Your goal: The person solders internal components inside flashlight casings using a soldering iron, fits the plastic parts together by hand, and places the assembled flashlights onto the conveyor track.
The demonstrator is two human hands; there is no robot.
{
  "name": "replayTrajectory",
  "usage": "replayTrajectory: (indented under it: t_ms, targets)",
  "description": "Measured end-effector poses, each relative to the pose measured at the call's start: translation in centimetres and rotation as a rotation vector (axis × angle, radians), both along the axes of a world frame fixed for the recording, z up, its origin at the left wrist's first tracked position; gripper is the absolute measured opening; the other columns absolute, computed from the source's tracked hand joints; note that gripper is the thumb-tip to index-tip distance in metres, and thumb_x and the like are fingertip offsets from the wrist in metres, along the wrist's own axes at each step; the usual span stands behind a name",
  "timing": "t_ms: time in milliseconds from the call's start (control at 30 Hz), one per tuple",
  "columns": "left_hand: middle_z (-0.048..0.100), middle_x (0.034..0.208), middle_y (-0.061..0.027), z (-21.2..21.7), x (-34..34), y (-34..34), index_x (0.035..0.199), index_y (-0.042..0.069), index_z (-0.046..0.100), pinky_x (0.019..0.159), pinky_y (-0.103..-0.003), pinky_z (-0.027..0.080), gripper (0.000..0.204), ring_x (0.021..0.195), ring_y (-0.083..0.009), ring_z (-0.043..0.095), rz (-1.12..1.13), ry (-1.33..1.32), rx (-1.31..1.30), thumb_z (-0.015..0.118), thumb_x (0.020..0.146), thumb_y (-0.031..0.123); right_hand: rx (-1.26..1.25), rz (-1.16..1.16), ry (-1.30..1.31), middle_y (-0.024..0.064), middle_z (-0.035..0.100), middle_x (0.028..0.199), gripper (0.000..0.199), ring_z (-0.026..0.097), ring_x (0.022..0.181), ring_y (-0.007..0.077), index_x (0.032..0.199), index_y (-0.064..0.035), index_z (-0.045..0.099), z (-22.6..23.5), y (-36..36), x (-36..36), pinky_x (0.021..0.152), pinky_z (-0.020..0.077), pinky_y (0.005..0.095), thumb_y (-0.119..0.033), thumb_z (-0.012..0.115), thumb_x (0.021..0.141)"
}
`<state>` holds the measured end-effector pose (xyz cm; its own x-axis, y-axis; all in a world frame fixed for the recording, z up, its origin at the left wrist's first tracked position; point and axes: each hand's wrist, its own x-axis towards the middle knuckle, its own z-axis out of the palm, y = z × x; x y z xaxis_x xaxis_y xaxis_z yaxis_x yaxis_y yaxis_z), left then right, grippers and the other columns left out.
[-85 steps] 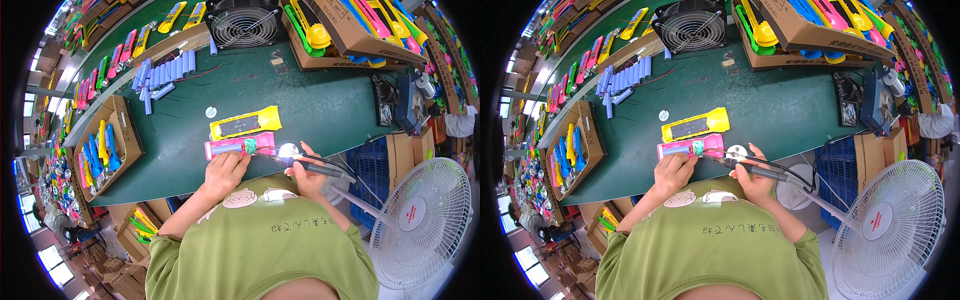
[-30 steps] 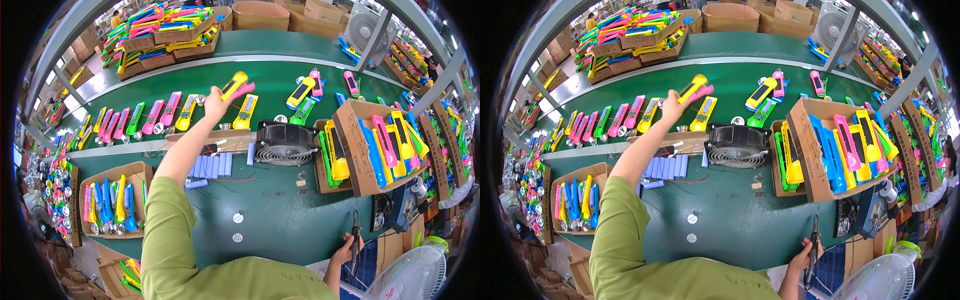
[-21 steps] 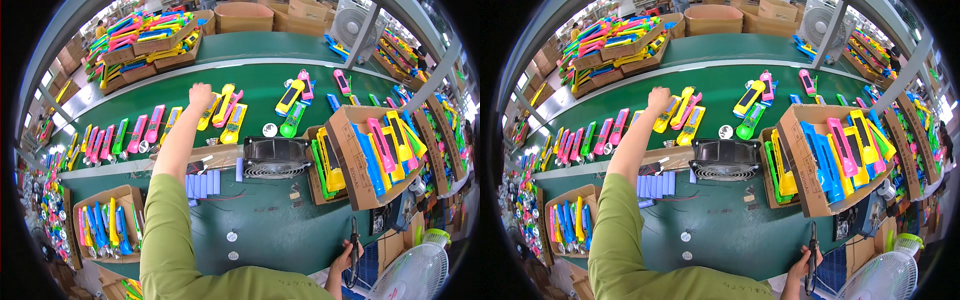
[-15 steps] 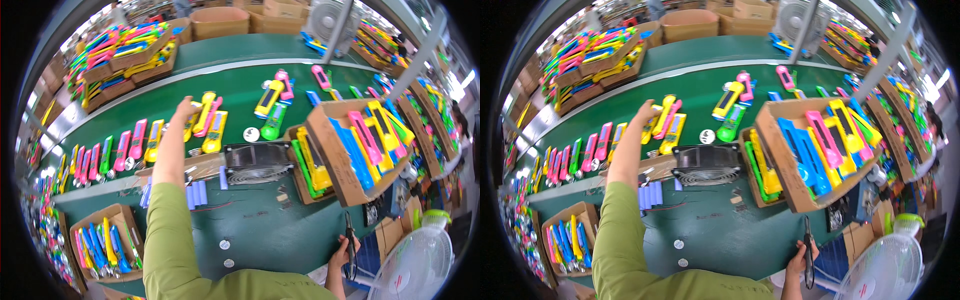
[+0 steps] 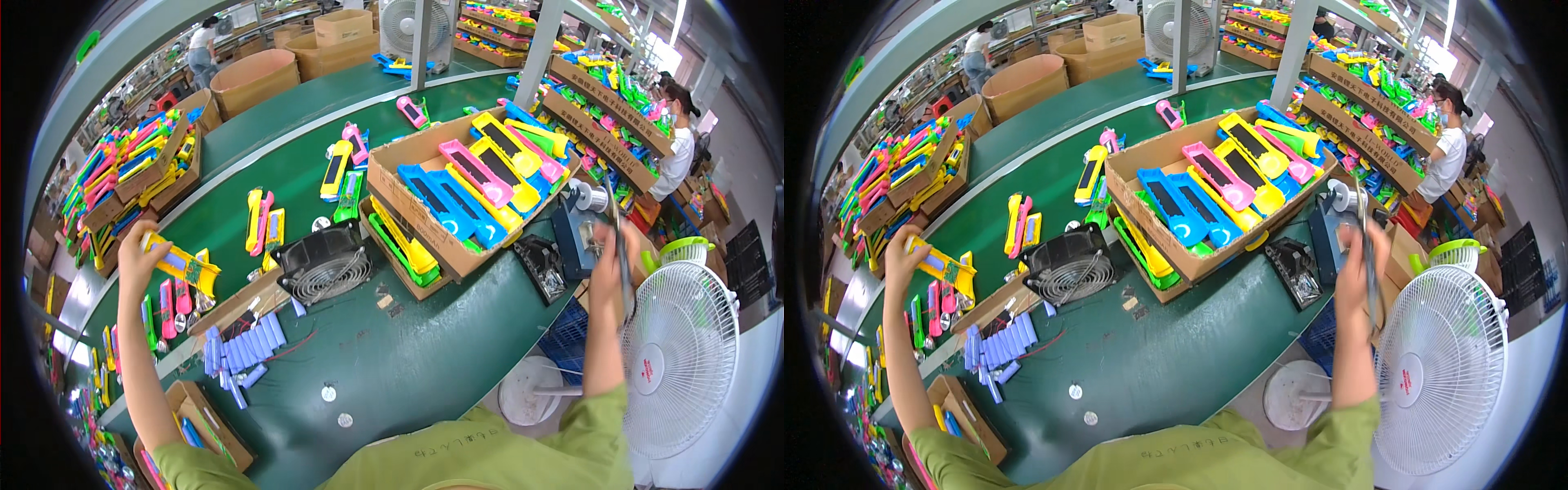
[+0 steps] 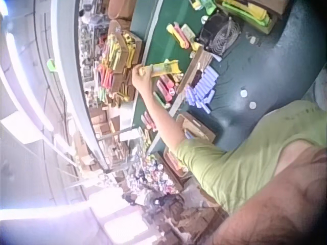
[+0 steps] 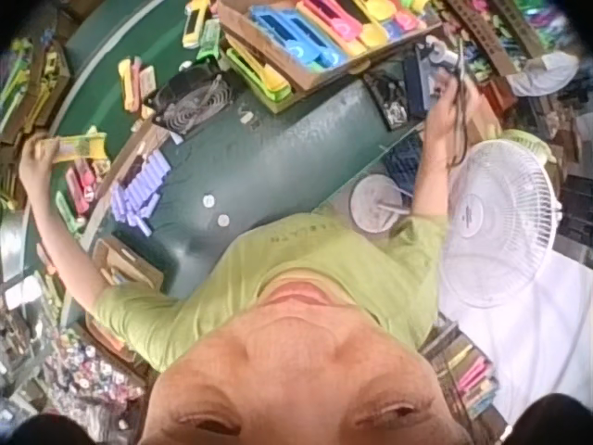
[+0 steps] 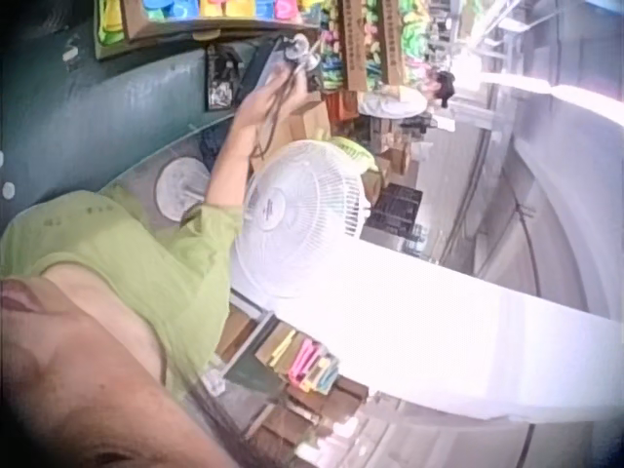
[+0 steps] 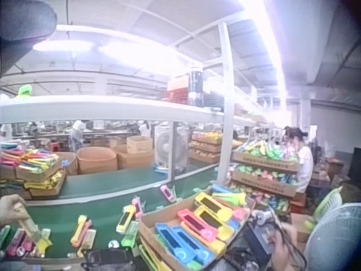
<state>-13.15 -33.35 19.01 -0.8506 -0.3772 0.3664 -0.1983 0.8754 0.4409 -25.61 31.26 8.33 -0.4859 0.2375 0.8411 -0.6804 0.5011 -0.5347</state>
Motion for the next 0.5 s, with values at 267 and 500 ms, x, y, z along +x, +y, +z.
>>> replayTrajectory:
  t_ms: [267,500]
  targets:
    - [0.058,0.082,-0.0033,-8.0,14.8,17.9,0.083,0.005,0.056,0.073,-0.027,0.043,0.019,0.08,-0.0125,0.054,0.09,0.079,0.701,0.064,0.067,0.001,0.542,-0.081,-0.315,0.0144,0.057,0.112,0.064,0.055,0.102,0.0304,0.12,-0.0092,0.034,5.3,0.8,-19.2,0.082,0.0438,0.0382,-0.026,0.07,0.07]
    - [0.059,0.081,-0.0055,-20.7,20.2,29.4,0.089,0.002,0.054,0.07,-0.025,0.046,0.021,0.074,-0.0106,0.055,0.35,0.317,1.248,0.066,0.072,-0.002,0.751,-0.14,-0.346,0.0171,0.06,0.098,0.043,0.058,0.09,0.0357,0.117,-0.0184,0.04,2.3,-0.5,-25.2,0.075,0.0443,0.0429,-0.035,0.056,0.08]
